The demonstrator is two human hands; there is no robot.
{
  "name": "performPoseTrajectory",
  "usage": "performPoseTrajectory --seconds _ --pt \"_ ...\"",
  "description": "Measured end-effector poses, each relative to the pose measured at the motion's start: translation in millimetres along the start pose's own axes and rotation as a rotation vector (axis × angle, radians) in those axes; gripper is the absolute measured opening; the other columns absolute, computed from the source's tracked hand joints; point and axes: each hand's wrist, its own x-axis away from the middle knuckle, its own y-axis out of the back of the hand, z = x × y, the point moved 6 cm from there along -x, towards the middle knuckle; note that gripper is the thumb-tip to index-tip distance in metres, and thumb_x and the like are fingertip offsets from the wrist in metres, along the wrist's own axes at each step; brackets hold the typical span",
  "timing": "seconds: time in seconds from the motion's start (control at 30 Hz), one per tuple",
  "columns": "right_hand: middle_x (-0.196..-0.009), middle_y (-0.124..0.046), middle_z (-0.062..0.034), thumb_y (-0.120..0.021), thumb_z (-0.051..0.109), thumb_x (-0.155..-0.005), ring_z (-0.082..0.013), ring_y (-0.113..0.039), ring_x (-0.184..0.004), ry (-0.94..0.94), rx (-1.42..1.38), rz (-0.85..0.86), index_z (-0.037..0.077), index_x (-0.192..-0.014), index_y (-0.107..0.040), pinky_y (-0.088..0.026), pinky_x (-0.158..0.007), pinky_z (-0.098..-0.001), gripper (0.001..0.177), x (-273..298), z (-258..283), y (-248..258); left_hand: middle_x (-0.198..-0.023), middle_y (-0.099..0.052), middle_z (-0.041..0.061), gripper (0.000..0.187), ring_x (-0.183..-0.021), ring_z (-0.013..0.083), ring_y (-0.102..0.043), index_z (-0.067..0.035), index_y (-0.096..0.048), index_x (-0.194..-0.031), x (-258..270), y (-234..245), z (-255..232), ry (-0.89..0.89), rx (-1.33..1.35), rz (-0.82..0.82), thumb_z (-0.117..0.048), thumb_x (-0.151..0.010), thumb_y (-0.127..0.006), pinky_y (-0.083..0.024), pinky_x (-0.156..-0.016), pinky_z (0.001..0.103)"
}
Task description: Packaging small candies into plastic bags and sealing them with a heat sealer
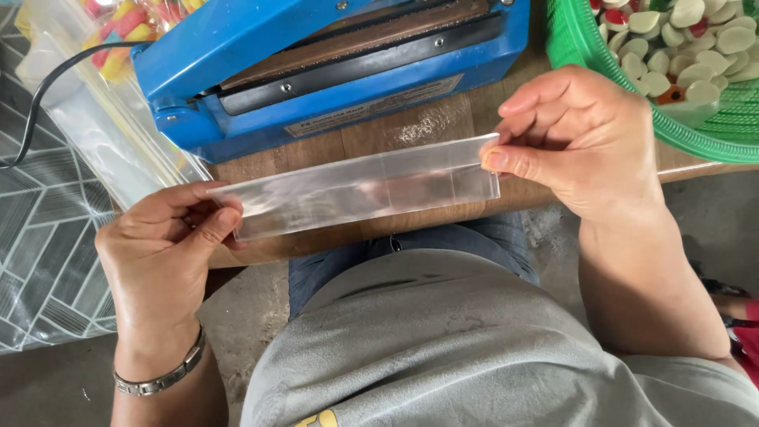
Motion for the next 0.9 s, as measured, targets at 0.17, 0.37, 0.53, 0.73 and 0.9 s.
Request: performPoseTrajectory --seconds 0.17,0.37,0.53,0.73,0.9 --pt "-0.092 -0.067 -0.0123 -0.083 -0.012 -0.080 -0.0200 -0.076 -0.085 -0.088 -0.032 -0.049 0.001 -0.108 -0.058 -0.067 -0.078 -0.0241 0.040 2.8 -5.6 4.7 -0.082 -0.069 0.017 0.026 -0.065 0.0188 -0.067 0.007 -0.066 -0.111 -3.6 3.9 25.1 0.062 0.198 -0.019 0.008 -0.088 -0.077 -0.064 -0.057 0.026" --pt "-0.094 -0.069 -0.0126 -0.086 -0.005 -0.080 -0.0152 -0.073 -0.082 -0.075 -0.021 -0.128 0.000 -0.108 -0.062 -0.065 -0.077 -0.0205 0.037 7.0 -26.0 9.7 -0.084 -0.070 0.011 0.026 -0.066 0.0130 -0.065 0.004 -0.069 -0.113 -0.1 0.1 15.9 0.071 0.316 -0.052 -0.006 -0.090 -0.076 -0.068 -0.056 0.027" --pt "-0.093 -0.071 -0.0162 -0.082 -0.008 -0.083 -0.0170 -0.073 -0.078 -0.088 -0.072 -0.183 -0.004 -0.111 -0.064 -0.065 -0.077 -0.0208 0.033 8.0 -33.5 -4.8 -0.126 -0.067 0.016 0.087 -0.084 0.0286 -0.075 0.005 -0.046 -0.148 8.1 -31.4 11.5 -0.069 0.900 0.322 -0.047 -0.089 -0.086 -0.068 -0.076 0.037" --pt "-0.092 -0.072 -0.0139 -0.081 -0.007 -0.084 -0.0176 -0.074 -0.079 -0.130 -0.133 -0.232 -0.001 -0.109 -0.067 -0.065 -0.077 -0.0211 0.029 6.6 -36.3 -34.6 -0.086 -0.070 0.008 0.023 -0.075 0.0142 -0.066 0.001 -0.067 -0.101 10.0 -77.7 21.8 -0.014 0.670 0.239 -0.013 -0.089 -0.080 -0.065 -0.071 0.026" --pt "-0.089 -0.072 -0.0158 -0.081 -0.004 -0.084 -0.0178 -0.072 -0.073 -0.164 -0.164 -0.233 -0.002 -0.106 -0.066 -0.062 -0.072 -0.0212 0.027 7.4 -46.3 -36.6 -0.108 -0.070 0.007 0.051 -0.067 0.0119 -0.054 0.005 -0.055 -0.143 1.2 -74.3 13.7 -0.079 0.737 0.151 -0.014 -0.098 -0.072 -0.052 -0.058 0.024"
